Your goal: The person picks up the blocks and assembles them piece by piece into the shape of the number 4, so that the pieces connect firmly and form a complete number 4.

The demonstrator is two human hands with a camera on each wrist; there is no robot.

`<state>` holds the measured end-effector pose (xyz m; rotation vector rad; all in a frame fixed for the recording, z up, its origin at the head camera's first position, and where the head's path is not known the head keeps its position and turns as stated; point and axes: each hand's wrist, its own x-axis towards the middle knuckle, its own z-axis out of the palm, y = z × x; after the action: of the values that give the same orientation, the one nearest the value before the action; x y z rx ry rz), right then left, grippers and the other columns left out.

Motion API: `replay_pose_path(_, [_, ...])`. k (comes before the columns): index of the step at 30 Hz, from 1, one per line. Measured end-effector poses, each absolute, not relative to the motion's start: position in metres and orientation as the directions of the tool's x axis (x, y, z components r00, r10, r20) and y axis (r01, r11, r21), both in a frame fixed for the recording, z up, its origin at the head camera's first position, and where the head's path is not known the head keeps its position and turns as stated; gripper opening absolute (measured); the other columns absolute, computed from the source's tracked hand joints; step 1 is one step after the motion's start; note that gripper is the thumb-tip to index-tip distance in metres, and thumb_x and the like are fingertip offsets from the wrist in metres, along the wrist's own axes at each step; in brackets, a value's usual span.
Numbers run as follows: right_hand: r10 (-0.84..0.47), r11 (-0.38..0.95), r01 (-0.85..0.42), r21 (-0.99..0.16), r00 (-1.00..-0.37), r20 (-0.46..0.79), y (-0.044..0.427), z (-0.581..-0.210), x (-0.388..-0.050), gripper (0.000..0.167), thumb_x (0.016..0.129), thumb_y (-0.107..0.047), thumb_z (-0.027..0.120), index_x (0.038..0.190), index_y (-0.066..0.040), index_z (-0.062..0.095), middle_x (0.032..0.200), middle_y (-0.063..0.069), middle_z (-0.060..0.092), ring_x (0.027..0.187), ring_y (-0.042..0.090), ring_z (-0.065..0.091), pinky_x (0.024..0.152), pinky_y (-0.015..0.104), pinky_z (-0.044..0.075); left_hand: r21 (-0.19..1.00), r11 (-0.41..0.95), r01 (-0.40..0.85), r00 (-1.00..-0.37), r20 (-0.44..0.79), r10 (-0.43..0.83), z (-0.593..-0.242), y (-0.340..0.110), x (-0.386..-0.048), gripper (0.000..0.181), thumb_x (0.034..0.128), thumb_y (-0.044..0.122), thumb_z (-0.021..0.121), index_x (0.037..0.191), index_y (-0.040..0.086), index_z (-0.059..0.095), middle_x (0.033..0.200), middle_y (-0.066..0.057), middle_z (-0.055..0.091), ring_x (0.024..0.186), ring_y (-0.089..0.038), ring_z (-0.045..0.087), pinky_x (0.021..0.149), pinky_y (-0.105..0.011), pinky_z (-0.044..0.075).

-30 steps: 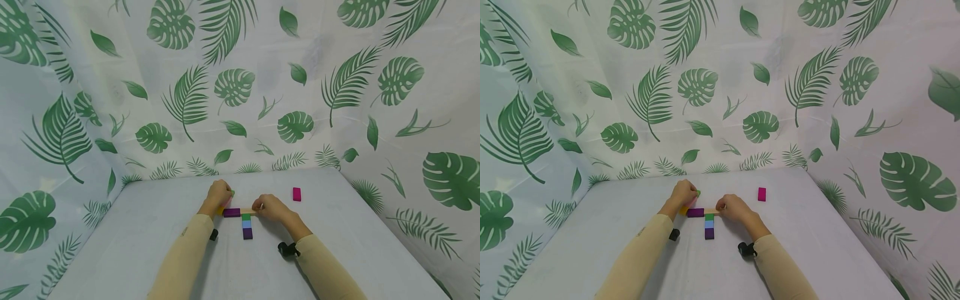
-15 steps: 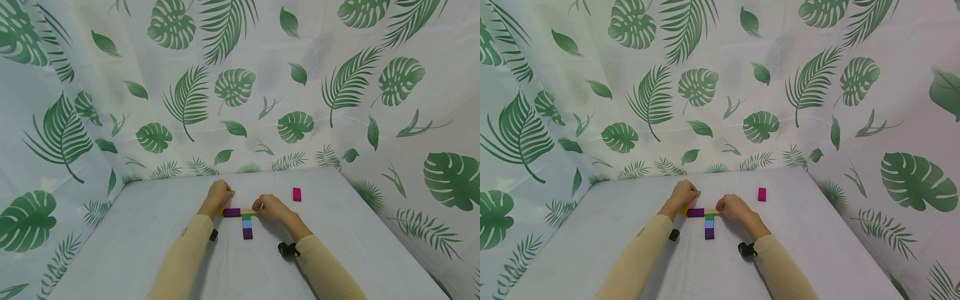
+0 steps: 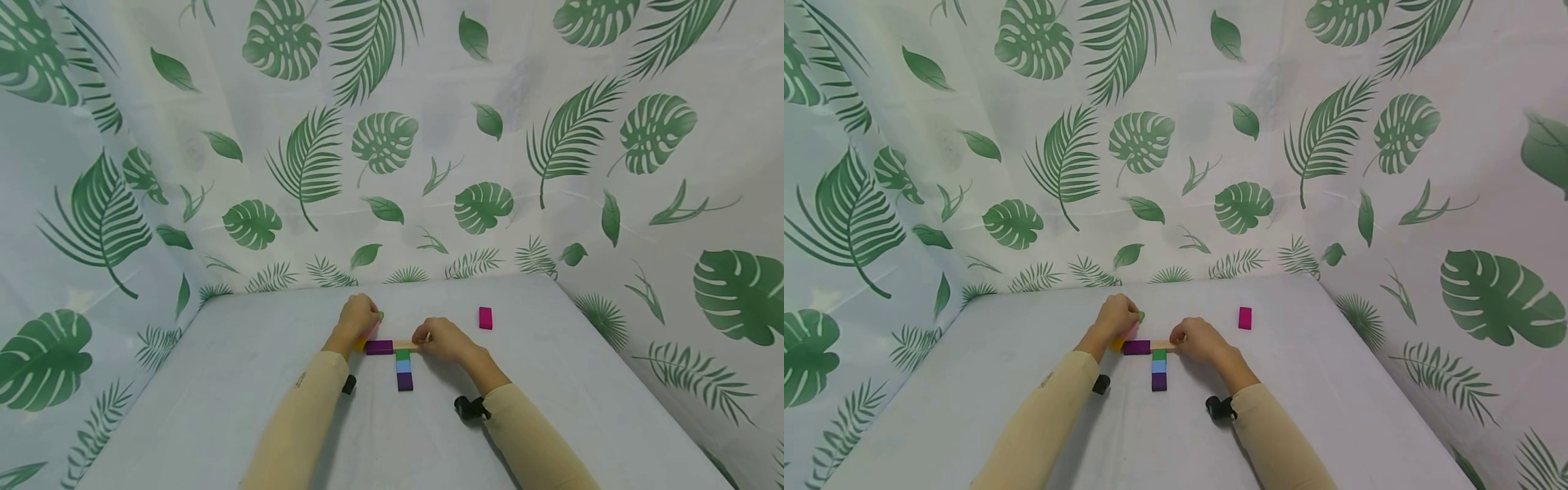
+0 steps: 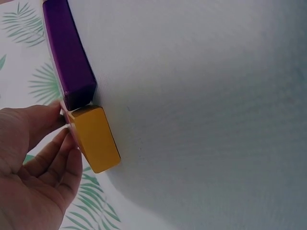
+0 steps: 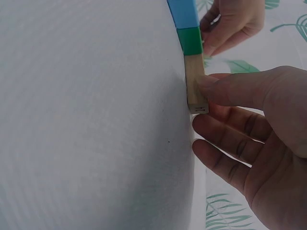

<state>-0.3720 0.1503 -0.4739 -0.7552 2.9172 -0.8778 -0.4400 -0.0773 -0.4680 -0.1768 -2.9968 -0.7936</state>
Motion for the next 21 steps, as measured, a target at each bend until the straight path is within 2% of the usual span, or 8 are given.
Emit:
replay_pose_path(6, [-0.442, 0.728, -0.433, -0.532, -0.889, 0.12, 0.15, -0.473, -0.371, 0.015, 0.088, -0.001, 0.079, 0.101, -0.008, 0.081, 0.097, 0.001, 0.077, 0.093, 0.016, 0.065, 0.086, 0.04, 0.056, 0.493, 0.863, 0.113, -0.994, 0.057, 0.098, -0.465, -0.077, -0.438, 0.018, 0.0959, 0.017, 0.073, 0.103, 0.003, 0.082, 0.108, -0.012, 0.078, 0.085, -0.021, 0.065, 0.081, -0.035, 0.06])
replay_pose_path(13, [-0.427, 0.73, -0.413, -0.544, -0.898, 0.108, 0.15, -0.474, -0.371, 0.016, 0.088, -0.001, 0.079, 0.102, -0.009, 0.081, 0.098, 0.0, 0.077, 0.093, 0.015, 0.065, 0.088, 0.04, 0.057, 0.486, 0.868, 0.104, -0.994, 0.07, 0.081, -0.466, -0.08, -0.438, 0.018, 0.0954, 0.022, 0.074, 0.101, 0.007, 0.083, 0.105, -0.008, 0.078, 0.082, -0.021, 0.065, 0.076, -0.035, 0.059])
replay_pose_path(18, [-0.431, 0.727, -0.417, -0.545, -0.896, 0.11, 0.15, -0.474, -0.37, 0.016, 0.089, -0.002, 0.079, 0.103, -0.009, 0.081, 0.099, 0.0, 0.077, 0.094, 0.016, 0.065, 0.088, 0.041, 0.057, 0.543, 0.828, 0.137, -0.986, 0.158, 0.06, -0.462, -0.086, -0.434, 0.019, 0.0967, 0.026, 0.075, 0.106, 0.011, 0.083, 0.111, -0.005, 0.078, 0.103, -0.025, 0.07, 0.09, -0.042, 0.058])
replay_pose_path(21, [-0.439, 0.724, -0.426, -0.542, -0.891, 0.115, 0.15, -0.471, -0.369, 0.016, 0.089, -0.001, 0.078, 0.103, -0.008, 0.081, 0.099, 0.001, 0.077, 0.096, 0.017, 0.067, 0.089, 0.042, 0.057, 0.575, 0.791, 0.208, -0.967, 0.241, 0.079, -0.458, -0.091, -0.427, 0.02, 0.0972, 0.027, 0.075, 0.109, 0.012, 0.082, 0.112, -0.005, 0.079, 0.102, -0.024, 0.071, 0.086, -0.041, 0.059])
